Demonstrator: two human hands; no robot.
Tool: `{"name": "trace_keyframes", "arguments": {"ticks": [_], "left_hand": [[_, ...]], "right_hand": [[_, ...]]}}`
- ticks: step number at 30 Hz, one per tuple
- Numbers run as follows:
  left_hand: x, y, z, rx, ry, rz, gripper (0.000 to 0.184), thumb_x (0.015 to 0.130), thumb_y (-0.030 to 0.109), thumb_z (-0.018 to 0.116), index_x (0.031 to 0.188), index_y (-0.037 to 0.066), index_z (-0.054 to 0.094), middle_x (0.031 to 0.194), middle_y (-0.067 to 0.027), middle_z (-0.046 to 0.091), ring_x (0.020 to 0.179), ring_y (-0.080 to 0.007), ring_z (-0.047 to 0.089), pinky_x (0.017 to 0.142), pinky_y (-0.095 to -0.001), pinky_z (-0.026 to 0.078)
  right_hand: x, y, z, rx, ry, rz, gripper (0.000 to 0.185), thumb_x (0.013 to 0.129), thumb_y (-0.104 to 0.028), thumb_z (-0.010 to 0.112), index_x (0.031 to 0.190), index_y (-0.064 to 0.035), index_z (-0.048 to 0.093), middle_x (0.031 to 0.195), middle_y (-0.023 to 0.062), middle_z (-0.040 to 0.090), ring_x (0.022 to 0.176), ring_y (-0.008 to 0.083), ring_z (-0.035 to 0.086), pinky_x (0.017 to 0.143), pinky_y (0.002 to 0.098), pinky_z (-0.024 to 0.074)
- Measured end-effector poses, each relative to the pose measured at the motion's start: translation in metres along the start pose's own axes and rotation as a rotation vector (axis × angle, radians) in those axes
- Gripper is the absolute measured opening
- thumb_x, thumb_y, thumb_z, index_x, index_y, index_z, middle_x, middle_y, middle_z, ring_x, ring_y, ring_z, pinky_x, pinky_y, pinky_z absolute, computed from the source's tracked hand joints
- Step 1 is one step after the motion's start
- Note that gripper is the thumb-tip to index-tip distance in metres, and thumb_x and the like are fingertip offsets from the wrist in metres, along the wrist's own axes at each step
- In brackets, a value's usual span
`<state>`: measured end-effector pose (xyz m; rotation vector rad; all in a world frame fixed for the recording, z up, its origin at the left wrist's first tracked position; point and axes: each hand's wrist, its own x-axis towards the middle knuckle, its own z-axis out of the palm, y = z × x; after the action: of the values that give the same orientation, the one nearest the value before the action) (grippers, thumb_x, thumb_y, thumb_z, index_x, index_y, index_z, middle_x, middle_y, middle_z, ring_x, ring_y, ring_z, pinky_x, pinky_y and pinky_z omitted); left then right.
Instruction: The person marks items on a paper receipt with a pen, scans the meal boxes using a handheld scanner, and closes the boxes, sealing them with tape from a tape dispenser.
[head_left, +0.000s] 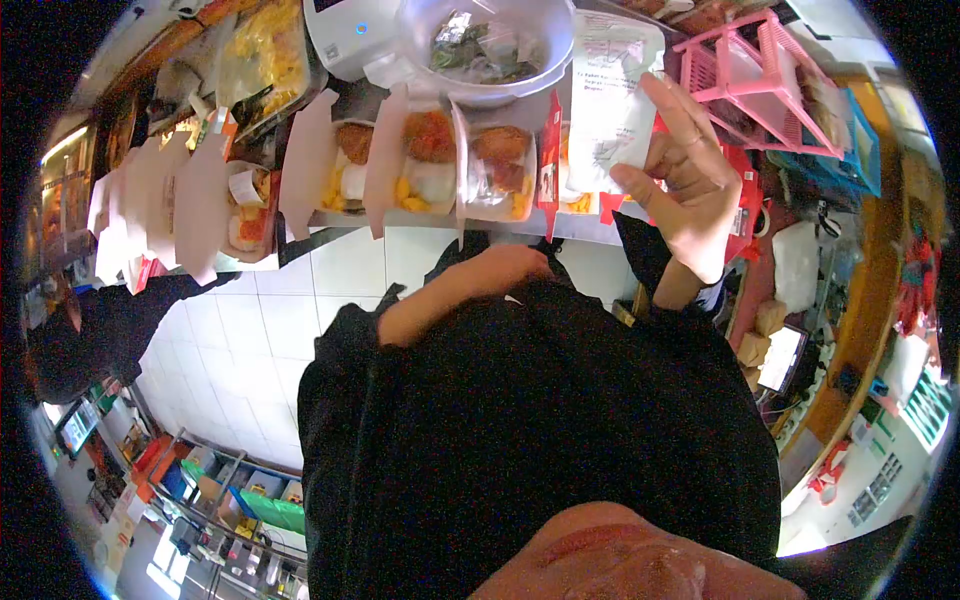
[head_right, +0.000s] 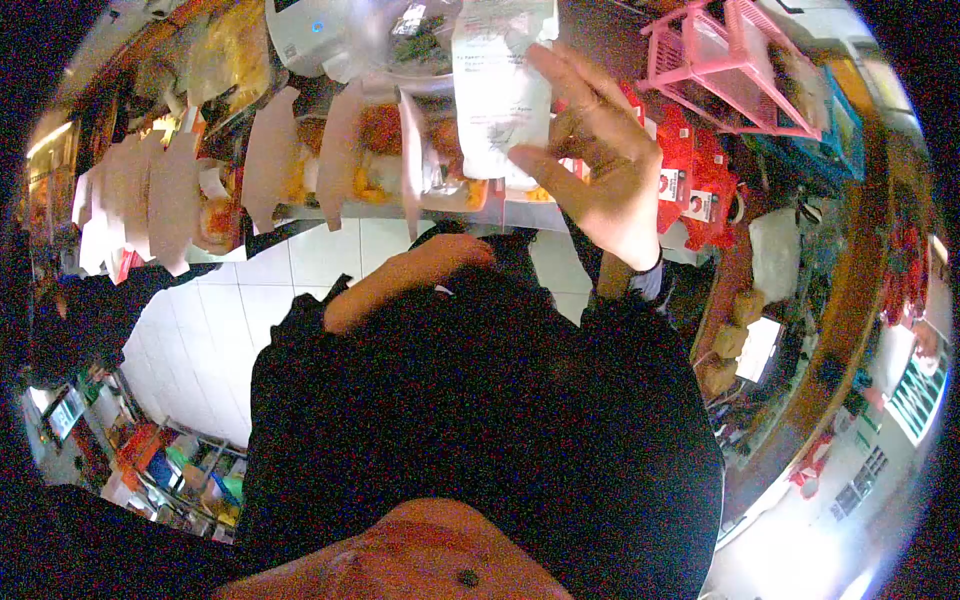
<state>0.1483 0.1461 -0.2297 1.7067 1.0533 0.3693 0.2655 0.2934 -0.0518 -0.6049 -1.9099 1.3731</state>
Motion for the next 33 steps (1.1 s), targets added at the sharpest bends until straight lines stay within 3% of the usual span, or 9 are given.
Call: {"name": "trace_keyframes", "arguments": {"ticks": [4, 7, 9, 13, 15, 18, 21, 29, 33], "left_hand": [[0.005, 0.009, -0.027, -0.032, -0.171, 0.088, 0.03, 0.079, 0.01, 0.055, 0.108, 0.012, 0.061, 0.104, -0.0094, 0.062, 0.096, -0.0277, 0.059, 0.084, -0.0371, 0.046], [-0.004, 0.039, -0.069, -0.3, 0.381, 0.089, 0.032, 0.091, 0.025, 0.049, 0.117, 0.007, 0.056, 0.108, -0.0081, 0.061, 0.092, -0.0156, 0.057, 0.08, -0.03, 0.045], [-0.008, 0.074, -0.098, -0.715, 0.633, 0.35, 0.044, 0.09, 0.025, 0.048, 0.127, 0.002, 0.043, 0.111, -0.0088, 0.058, 0.092, -0.0135, 0.054, 0.075, -0.0261, 0.044], [-0.008, 0.164, -0.153, -0.702, 0.832, 0.466, 0.049, 0.088, 0.023, 0.047, 0.13, 0.002, 0.037, 0.115, -0.0093, 0.055, 0.097, -0.0134, 0.053, 0.079, -0.0244, 0.042], [0.007, 0.185, -0.169, -0.906, 0.72, 0.807, 0.043, 0.087, 0.022, 0.047, 0.126, 0.005, 0.042, 0.113, -0.0097, 0.055, 0.098, -0.0152, 0.054, 0.081, -0.0237, 0.041], [0.007, 0.211, -0.187, -1.184, 0.482, 0.91, 0.051, 0.086, 0.008, 0.039, 0.133, -0.007, 0.025, 0.131, -0.022, 0.039, 0.118, -0.0281, 0.044, 0.099, -0.0408, 0.038], [0.01, 0.234, -0.192, -1.13, 0.345, 0.999, 0.051, 0.088, 0.004, 0.035, 0.134, -0.009, 0.02, 0.133, -0.0242, 0.037, 0.124, -0.0305, 0.039, 0.1, -0.0367, 0.038], [0.023, 0.289, -0.175, -1.081, 0.424, 0.854, 0.055, 0.085, 0.001, 0.035, 0.136, -0.008, 0.014, 0.14, -0.0254, 0.023, 0.129, -0.0343, 0.03, 0.107, -0.0426, 0.028], [0.037, 0.285, -0.168, -1.1, 0.217, 1.041, 0.062, 0.081, -0.003, 0.035, 0.137, -0.005, 0.01, 0.141, -0.0256, 0.021, 0.131, -0.0351, 0.025, 0.108, -0.0429, 0.025]], "right_hand": [[-0.009, -0.013, -0.008, -0.193, -0.018, -0.16, 0.067, 0.061, 0.008, 0.067, 0.125, -0.0012, 0.049, 0.133, 0.016, 0.04, 0.102, 0.0153, 0.052, 0.071, 0.0228, 0.0472], [-0.023, -0.018, -0.007, 0.016, -0.014, -0.203, 0.071, 0.057, 0.005, 0.066, 0.126, 0.0035, 0.046, 0.135, 0.0185, 0.037, 0.123, 0.0285, 0.038, 0.102, 0.0364, 0.03], [-0.028, -0.02, -0.011, -0.114, -0.069, -0.263, 0.072, 0.057, 0.006, 0.066, 0.125, 0.004, 0.046, 0.135, 0.0178, 0.036, 0.123, 0.0265, 0.038, 0.096, 0.0325, 0.0366], [-0.041, -0.029, -0.014, -0.063, -0.079, -0.199, 0.073, 0.056, 0.006, 0.067, 0.126, 0.0046, 0.045, 0.135, 0.0171, 0.037, 0.123, 0.0248, 0.038, 0.084, 0.0265, 0.0451], [-0.045, -0.032, -0.02, -0.03, -0.072, -0.231, 0.073, 0.056, 0.006, 0.067, 0.126, 0.0052, 0.045, 0.135, 0.0172, 0.037, 0.123, 0.0254, 0.038, 0.083, 0.0261, 0.0457], [-0.055, -0.035, -0.033, 0.015, -0.059, -0.292, 0.072, 0.056, 0.005, 0.067, 0.125, 0.0069, 0.045, 0.134, 0.0182, 0.036, 0.125, 0.027, 0.036, 0.089, 0.0279, 0.0435], [-0.061, -0.038, -0.046, -0.022, -0.045, -0.376, 0.072, 0.056, 0.003, 0.068, 0.125, 0.0068, 0.045, 0.134, 0.0185, 0.037, 0.126, 0.0275, 0.035, 0.096, 0.0316, 0.0381], [-0.08, -0.042, -0.077, -0.002, 0.001, -0.435, 0.073, 0.055, 0.001, 0.069, 0.123, 0.0078, 0.047, 0.133, 0.02, 0.039, 0.126, 0.028, 0.035, 0.102, 0.0351, 0.0293], [-0.089, -0.041, -0.09, -0.058, -0.013, -0.382, 0.072, 0.055, 0.001, 0.07, 0.123, 0.0077, 0.047, 0.133, 0.0202, 0.038, 0.126, 0.028, 0.035, 0.102, 0.0354, 0.0291]]}}
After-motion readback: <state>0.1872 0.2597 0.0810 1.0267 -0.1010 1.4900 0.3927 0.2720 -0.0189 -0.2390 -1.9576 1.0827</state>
